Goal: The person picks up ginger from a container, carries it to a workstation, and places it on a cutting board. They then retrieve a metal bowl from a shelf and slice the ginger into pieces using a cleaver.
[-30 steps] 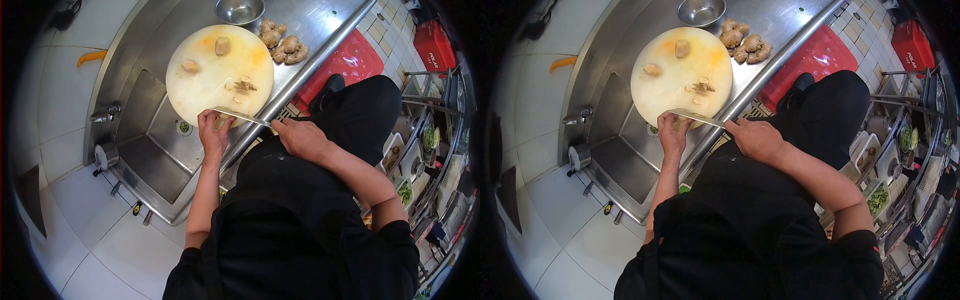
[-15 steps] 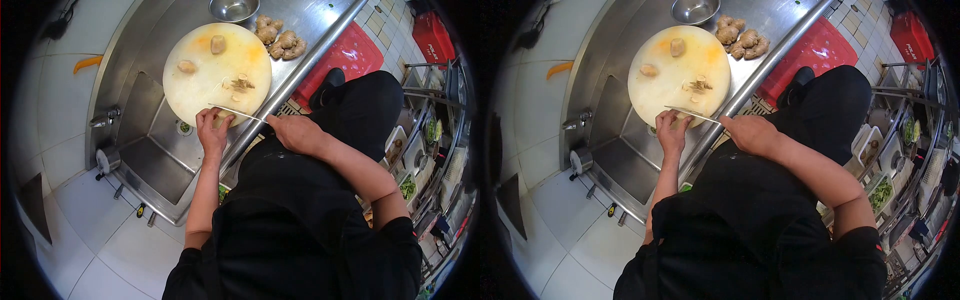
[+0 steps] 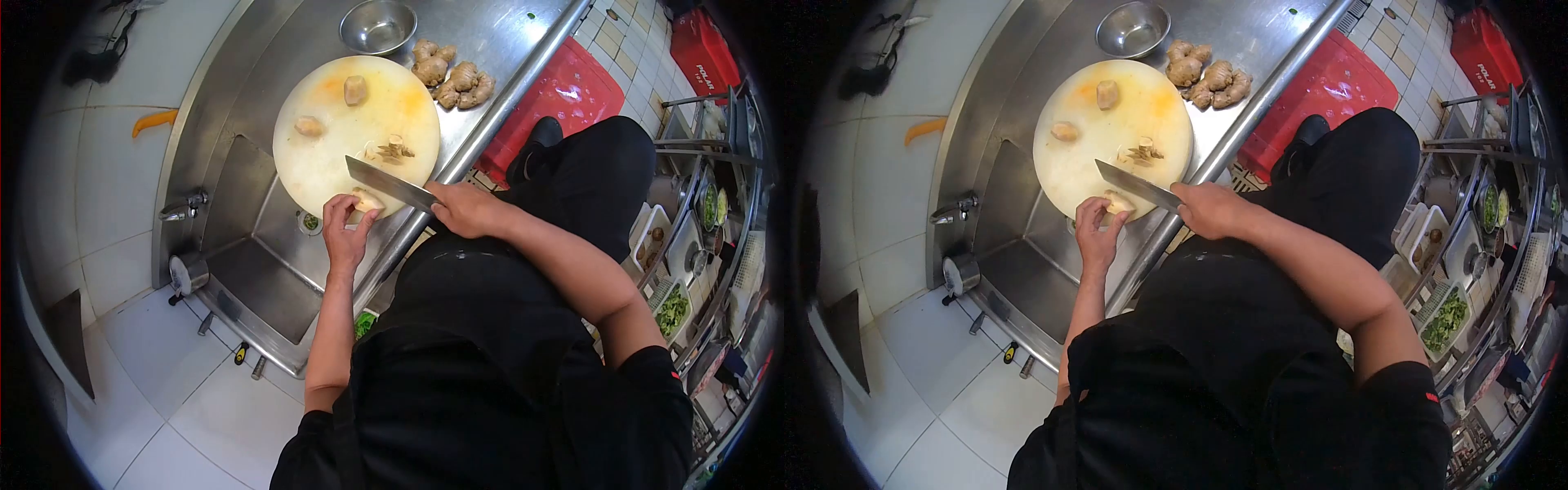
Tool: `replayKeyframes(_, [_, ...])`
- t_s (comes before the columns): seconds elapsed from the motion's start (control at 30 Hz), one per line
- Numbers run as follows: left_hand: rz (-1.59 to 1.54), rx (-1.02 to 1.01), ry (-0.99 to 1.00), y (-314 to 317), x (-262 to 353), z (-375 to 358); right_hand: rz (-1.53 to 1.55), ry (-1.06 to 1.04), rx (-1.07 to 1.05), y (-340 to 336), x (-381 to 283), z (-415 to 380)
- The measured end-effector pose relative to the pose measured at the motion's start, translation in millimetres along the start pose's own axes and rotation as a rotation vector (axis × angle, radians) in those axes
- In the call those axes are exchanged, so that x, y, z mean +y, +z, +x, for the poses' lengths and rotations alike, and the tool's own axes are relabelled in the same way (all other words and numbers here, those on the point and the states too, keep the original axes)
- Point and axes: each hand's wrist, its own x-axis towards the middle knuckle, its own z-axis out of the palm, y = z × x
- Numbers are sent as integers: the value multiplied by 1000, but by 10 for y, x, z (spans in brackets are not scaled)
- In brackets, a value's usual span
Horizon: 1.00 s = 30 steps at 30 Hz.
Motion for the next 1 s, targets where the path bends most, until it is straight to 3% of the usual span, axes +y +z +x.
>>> replayKeyframes(0.4, [86,52,80,22,33,-67,-381,-124,103,-96,-222,-448])
replayKeyframes(1.0, [68,61,56,12,51,1,-459,-85,51,-137,-478,-304])
